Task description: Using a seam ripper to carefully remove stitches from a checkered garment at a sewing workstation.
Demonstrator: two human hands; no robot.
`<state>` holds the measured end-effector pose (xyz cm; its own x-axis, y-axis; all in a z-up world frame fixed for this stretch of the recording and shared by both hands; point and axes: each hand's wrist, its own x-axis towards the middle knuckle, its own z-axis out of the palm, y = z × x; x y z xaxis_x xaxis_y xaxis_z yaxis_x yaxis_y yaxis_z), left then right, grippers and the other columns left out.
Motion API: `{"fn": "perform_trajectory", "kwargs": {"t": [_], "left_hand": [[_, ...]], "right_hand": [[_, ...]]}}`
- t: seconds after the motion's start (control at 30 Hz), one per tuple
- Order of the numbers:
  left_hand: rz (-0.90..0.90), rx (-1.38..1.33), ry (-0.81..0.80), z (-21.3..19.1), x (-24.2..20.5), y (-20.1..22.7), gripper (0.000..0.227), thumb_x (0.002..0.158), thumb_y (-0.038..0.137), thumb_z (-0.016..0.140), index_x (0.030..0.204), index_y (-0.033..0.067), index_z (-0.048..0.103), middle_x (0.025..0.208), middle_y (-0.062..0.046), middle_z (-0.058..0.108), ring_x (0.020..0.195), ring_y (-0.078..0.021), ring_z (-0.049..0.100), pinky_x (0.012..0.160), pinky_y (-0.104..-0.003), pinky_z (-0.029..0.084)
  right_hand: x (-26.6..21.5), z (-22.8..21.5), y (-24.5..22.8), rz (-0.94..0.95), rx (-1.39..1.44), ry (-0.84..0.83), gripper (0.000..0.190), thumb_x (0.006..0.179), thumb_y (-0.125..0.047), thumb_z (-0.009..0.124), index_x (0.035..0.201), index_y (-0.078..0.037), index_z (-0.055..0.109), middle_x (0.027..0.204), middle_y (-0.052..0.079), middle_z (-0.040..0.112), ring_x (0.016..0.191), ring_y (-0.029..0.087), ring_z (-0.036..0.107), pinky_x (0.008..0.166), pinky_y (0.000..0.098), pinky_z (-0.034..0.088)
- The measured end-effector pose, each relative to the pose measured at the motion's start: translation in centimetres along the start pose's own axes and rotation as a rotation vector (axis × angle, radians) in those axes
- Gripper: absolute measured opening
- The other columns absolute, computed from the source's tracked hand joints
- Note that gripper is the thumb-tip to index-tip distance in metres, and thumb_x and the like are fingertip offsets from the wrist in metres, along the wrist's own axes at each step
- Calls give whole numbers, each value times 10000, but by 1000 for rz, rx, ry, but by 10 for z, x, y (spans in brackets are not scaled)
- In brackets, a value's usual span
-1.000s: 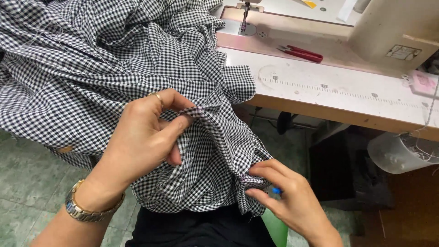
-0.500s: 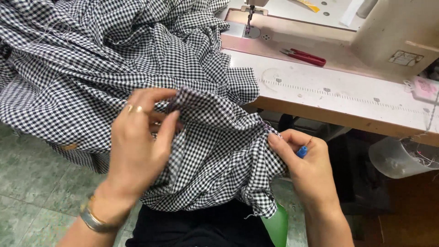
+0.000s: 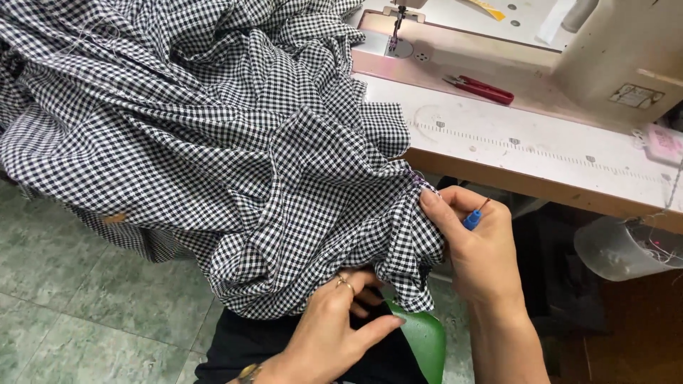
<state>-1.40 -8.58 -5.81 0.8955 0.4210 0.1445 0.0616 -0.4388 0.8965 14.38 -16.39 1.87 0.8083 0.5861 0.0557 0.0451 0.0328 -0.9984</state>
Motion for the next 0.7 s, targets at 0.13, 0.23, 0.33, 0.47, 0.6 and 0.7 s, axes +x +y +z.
{"fn": "perform_trajectory", "kwargs": {"t": [0.13,0.23,0.33,0.47,0.6,0.7], "left_hand": [[-22,252,263,17,6,-13,536,653,449,823,956,157,490,890,25,596,782,-173,639,613,-375,519],[45,282,361,15,12,-14,429,686,345,802,912,153,493,885,11,563,745,-188,616,558,-383,504],[223,209,433,4,14,-11,184,734,105,669,823,125,509,780,1,554,637,-150,558,503,-285,496],[368,67,462,-7,3,-11,111,845,126,543,781,84,464,813,-60,547,802,-210,624,634,-312,523],[132,-226,412,-18,-9,-19,132,803,126,556,774,140,428,893,-61,620,807,-162,609,702,-289,485],[44,-469,433,-36,-13,0,145,808,56,590,810,129,465,782,-28,489,693,-104,470,584,-240,415]], "right_hand": [[-1,2,-1,24,38,-4,202,889,-164,672,768,-3,681,707,31,622,677,114,580,594,219,468],[-1,3,-2,8,52,-5,204,887,-161,676,758,-3,679,708,35,635,674,115,587,582,216,467],[-4,6,-8,28,-67,53,224,896,-188,664,744,-24,678,716,31,647,705,114,601,602,227,472],[-3,4,-2,-38,-131,62,230,909,-197,641,767,-24,697,713,19,648,707,104,599,641,226,489],[-1,1,1,-51,-122,79,211,916,-179,636,788,-21,691,743,31,663,734,120,621,624,228,495],[-2,4,-3,-15,-123,84,203,915,-171,631,810,-10,694,767,52,676,758,141,637,642,244,509]]}}
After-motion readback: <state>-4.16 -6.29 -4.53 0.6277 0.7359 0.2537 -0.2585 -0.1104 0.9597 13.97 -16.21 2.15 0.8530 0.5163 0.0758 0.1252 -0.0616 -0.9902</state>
